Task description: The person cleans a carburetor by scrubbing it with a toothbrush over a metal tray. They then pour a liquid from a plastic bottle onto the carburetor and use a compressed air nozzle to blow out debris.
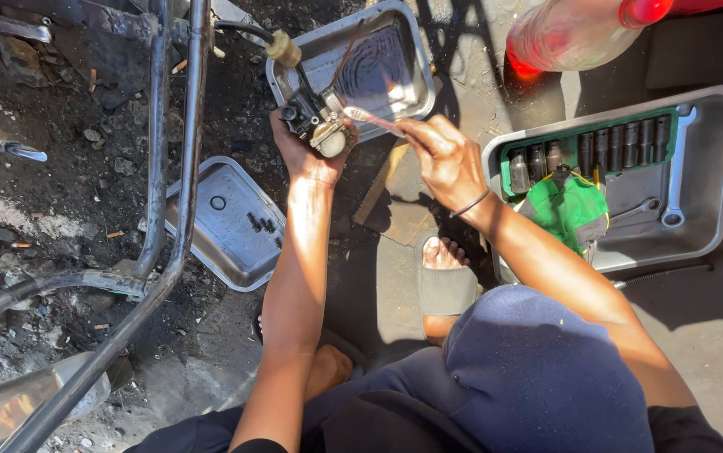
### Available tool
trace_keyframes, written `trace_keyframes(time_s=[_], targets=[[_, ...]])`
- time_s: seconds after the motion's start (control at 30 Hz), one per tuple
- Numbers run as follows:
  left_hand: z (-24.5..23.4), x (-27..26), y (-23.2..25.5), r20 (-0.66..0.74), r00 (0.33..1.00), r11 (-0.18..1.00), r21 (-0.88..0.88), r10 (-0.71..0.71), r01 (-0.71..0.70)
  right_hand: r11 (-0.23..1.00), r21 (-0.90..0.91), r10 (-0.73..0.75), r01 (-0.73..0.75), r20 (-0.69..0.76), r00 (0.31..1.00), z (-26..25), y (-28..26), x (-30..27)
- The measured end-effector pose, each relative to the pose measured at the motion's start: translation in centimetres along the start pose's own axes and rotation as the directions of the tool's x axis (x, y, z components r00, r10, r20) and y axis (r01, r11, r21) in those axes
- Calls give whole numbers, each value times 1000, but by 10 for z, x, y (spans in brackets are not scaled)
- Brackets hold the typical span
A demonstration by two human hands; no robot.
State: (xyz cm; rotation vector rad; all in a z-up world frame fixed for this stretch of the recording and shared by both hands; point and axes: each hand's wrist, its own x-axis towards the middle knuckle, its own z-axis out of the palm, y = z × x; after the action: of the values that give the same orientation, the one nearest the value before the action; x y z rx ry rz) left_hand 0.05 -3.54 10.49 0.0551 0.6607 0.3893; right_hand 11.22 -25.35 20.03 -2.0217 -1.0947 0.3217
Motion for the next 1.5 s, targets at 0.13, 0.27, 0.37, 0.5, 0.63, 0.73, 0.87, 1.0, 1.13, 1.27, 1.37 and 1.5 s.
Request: trace_keyframes(time_s=[0.13, 0.27, 0.37, 0.5, 0.63, 0.73, 0.87, 1.0, 1.13, 1.27, 1.37, 1.5], targets=[[4, -1, 0, -140, 987, 997, -32, -75, 71, 1000, 22, -20, 21, -56, 998, -6, -15, 10], [27, -8, 4, -298, 953, 999, -25, -51, 46, 996, -76, -59, 56, -36, 998, -9, 20, 12], [12, 0, 5, -286, 956, 990, -136, -66, 27, 992, -50, -116, 113, -42, 992, -10, -15, 20], [34, 5, 9, -283, 959, 985, -160, 19, -66, 996, 0, -90, 90, -63, 994, -9, 33, 33], [12, 6, 8, -203, 974, 994, 43, 104, -97, 864, -491, 131, -109, 11, 991, 33, 88, 56], [-15, 24, 1, -144, 988, 995, 93, 48, -35, 653, -757, 91, -1, 77, 993, 71, 114, 75], [-29, 20, 4, -228, 966, 983, -162, -122, 86, 903, -322, 353, -284, 179, 918, 29, 55, 52], [44, -17, 12, -272, 962, 996, 92, 28, -3, 992, 61, 106, -107, 10, 994, 9, 12, 11], [52, -11, 3, -309, 951, 999, 29, 21, -12, 994, 78, 74, -73, -2, 997, 19, -5, 16], [55, -8, -4, -197, 980, 998, -64, 15, -28, 997, -1, 73, -73, 19, 997, 49, 2, 11], [56, -14, 7, -333, 942, 1000, -15, -29, 26, 993, -77, 91, -89, 26, 996, 30, 8, -12], [49, -10, -4, -385, 923, 996, 91, 10, 27, 997, 72, 43, -40, -49, 998, 38, -2, 8]])
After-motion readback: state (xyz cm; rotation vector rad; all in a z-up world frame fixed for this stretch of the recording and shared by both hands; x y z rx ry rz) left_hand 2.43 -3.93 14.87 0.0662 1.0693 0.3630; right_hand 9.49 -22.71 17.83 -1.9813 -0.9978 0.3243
